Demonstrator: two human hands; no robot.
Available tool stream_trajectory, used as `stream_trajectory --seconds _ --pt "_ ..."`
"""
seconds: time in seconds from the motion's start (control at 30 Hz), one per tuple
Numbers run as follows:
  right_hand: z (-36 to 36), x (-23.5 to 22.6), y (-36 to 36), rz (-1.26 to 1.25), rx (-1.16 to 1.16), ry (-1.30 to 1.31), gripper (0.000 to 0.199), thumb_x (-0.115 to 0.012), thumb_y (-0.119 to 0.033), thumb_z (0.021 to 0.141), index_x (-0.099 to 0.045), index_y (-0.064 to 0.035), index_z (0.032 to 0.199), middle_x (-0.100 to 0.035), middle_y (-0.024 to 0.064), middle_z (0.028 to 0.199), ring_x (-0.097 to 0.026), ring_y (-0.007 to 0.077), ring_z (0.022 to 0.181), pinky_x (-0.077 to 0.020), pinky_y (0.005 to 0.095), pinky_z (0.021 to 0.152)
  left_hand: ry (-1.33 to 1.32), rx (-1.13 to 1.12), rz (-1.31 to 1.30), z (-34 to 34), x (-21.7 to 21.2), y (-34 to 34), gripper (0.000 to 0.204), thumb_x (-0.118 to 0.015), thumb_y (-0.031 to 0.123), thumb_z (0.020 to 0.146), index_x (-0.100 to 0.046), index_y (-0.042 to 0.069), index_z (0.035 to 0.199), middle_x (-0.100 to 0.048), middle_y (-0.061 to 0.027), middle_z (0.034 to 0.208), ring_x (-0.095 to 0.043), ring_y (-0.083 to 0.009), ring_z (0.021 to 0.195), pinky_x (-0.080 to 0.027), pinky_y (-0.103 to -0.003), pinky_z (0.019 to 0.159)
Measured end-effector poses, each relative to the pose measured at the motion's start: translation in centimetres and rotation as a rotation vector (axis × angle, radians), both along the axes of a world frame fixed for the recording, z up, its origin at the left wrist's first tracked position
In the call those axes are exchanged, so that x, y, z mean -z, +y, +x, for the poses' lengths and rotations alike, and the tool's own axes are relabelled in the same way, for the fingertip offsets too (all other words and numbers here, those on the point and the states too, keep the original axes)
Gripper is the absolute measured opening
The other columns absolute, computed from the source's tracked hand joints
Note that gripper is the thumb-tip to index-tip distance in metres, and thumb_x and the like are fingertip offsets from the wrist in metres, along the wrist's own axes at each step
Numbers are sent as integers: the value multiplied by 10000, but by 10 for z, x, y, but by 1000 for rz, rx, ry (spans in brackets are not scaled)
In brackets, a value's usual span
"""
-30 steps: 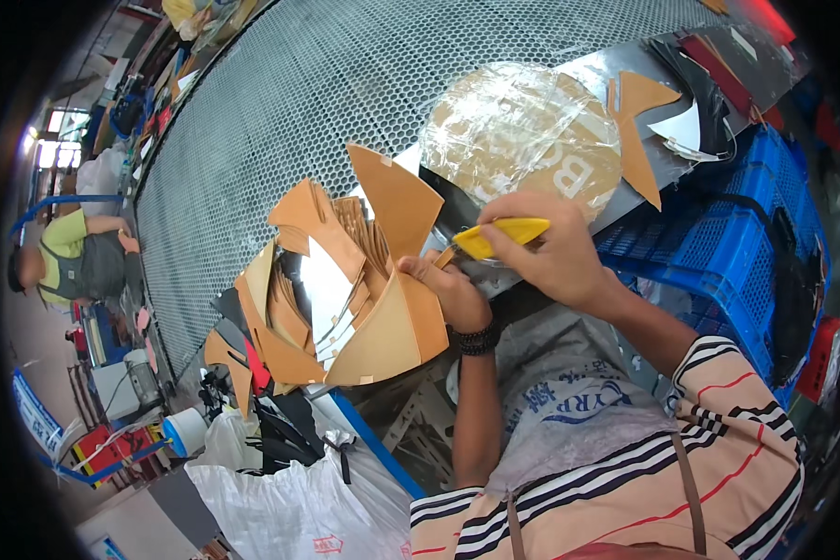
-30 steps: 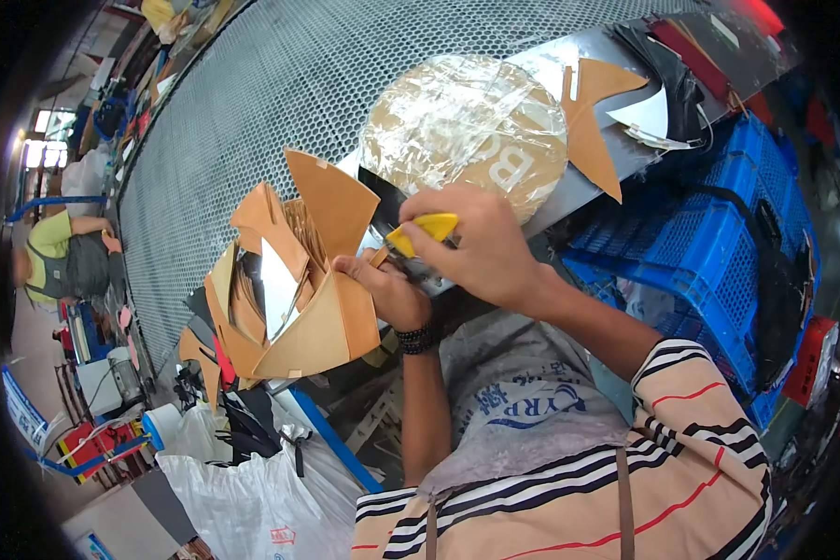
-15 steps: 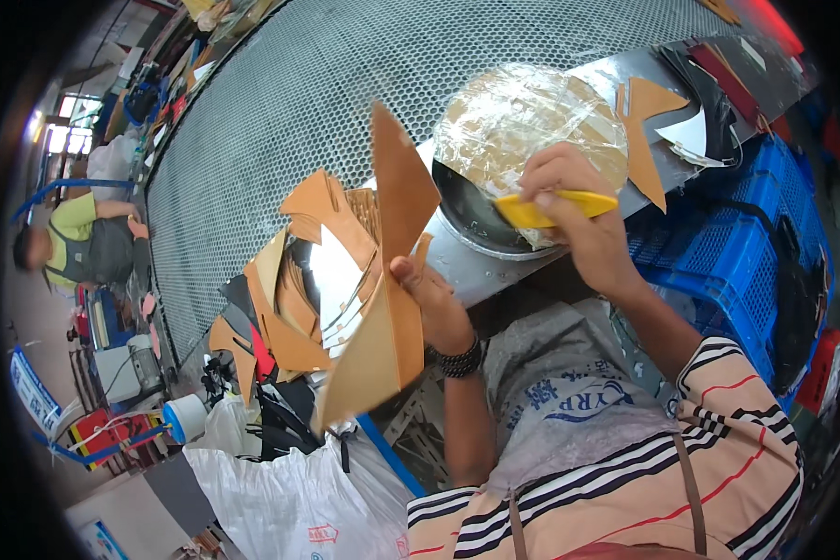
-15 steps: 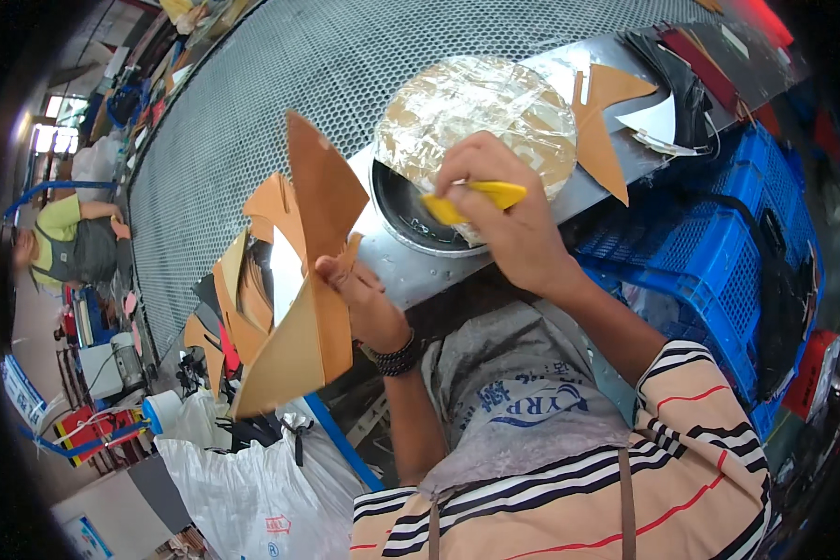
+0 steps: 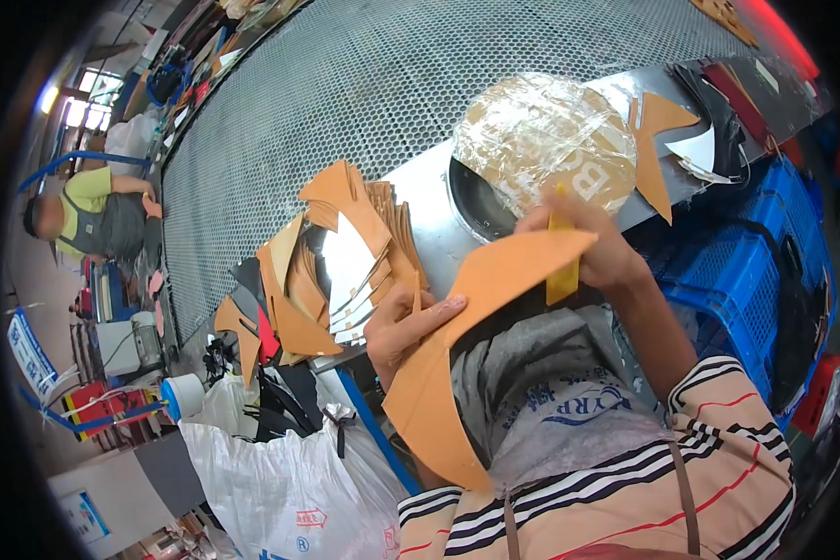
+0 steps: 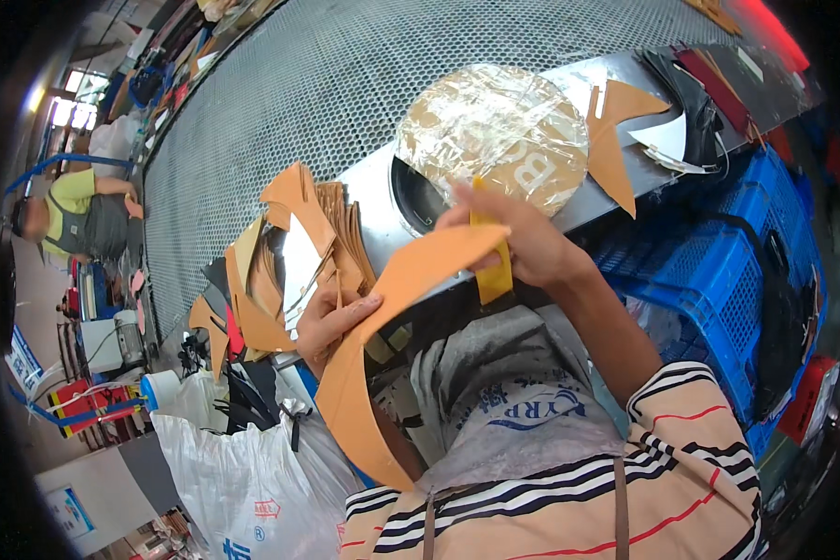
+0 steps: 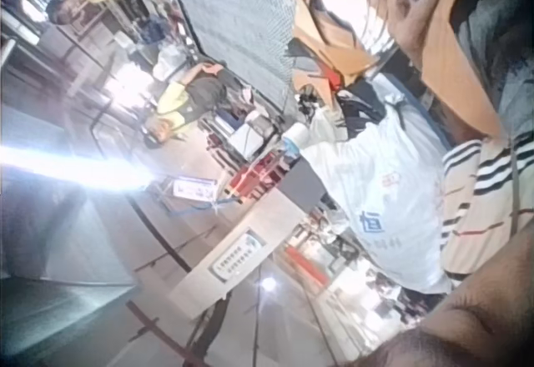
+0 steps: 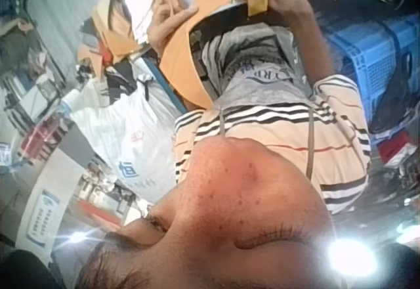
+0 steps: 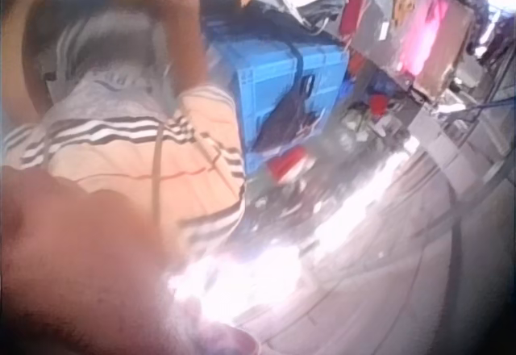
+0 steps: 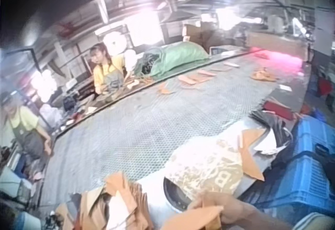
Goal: Applying glue to leather shoe components at a workstation.
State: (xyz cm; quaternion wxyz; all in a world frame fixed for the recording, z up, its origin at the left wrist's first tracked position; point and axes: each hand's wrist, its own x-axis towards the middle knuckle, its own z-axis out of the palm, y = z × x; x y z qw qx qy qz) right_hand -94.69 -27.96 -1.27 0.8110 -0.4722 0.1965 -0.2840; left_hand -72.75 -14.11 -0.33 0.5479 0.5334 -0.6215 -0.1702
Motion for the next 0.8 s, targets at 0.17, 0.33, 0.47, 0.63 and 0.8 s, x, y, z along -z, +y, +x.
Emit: stream_trajectory --seconds 0.17,0.33,0.47,0.63,0.8 --pt "2 -18 21 34 10 310 252 -653 -251 967 -687 -4 1003 -639 -18 865 -567 41 790 -460 218 715 780 217 78 -1 64 29 843 -758 118 863 -280 61 1555 -610 -142 1237 -610 -287 1117 -494 -400 948" --pt "4 -16 32 -334 -88 370 306 -560 -261 1027 -652 -13 873 -571 -14 694 -505 65 647 -423 288 595 890 175 219 -43 21 19 623 -661 174 940 -415 -54 1465 -449 -168 1504 -473 -269 1350 -357 -399 1143" --pt "-6 -34 12 -362 -282 513 411 -616 -360 1006 -685 6 832 -632 48 651 -567 124 621 -462 288 614 868 -108 448 -45 -2 15 485 -520 169 1039 -445 -67 1456 -498 -135 1463 -516 -202 1287 -417 -338 1087" --pt "0 -55 -7 -482 214 494 223 -735 -214 903 -732 3 953 -690 60 750 -644 139 711 -497 292 660 768 -308 556 -40 1 10 426 -503 205 1074 -494 -62 1405 -617 -132 1278 -646 -178 1073 -548 -299 893" --pt "14 -10 -7 -847 443 469 136 -748 -129 856 -731 -19 936 -716 109 844 -682 242 750 -509 324 670 809 -220 652 -37 16 1 449 -462 320 1094 -570 -71 1284 -688 -183 951 -679 -224 641 -558 -296 586"
